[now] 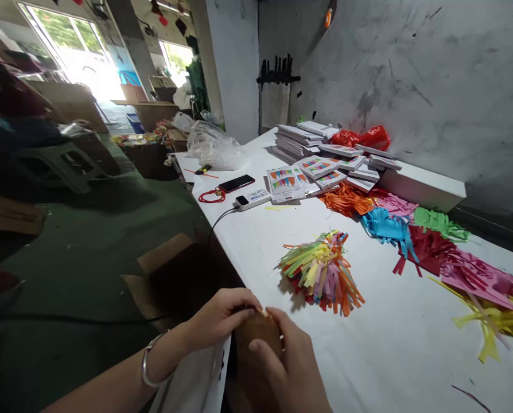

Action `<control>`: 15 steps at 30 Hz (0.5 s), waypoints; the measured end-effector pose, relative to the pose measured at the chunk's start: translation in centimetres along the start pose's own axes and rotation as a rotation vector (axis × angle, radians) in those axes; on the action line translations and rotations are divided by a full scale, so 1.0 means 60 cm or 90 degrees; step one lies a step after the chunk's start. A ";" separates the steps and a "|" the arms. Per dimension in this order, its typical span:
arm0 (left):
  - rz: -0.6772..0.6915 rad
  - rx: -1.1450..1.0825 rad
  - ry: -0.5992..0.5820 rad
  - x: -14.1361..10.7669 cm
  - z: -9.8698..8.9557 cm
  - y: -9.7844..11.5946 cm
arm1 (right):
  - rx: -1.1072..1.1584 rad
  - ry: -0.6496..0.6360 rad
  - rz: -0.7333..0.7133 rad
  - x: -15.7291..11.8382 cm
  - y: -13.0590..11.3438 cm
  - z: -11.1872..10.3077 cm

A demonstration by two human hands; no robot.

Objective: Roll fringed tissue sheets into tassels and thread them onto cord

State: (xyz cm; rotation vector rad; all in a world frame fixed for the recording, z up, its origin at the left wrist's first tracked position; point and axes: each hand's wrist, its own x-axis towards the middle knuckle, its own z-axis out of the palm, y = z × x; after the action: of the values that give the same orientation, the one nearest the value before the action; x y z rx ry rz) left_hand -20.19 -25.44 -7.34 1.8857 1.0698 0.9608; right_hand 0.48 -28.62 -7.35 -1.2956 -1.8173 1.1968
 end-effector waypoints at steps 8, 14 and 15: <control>-0.050 -0.030 0.259 0.003 -0.044 -0.001 | -0.145 -0.032 -0.030 -0.012 0.049 0.041; 0.034 -0.041 0.493 -0.008 -0.140 0.031 | -0.184 0.048 -0.019 0.052 0.070 0.149; 0.061 -0.015 0.491 -0.010 -0.153 0.037 | -0.174 0.050 -0.034 0.070 0.071 0.167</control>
State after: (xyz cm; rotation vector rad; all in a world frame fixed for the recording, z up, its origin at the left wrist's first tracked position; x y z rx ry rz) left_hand -27.64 -24.58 -1.53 1.5701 1.3806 1.8270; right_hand -7.77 -27.44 -15.47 -1.4112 -1.9950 0.8790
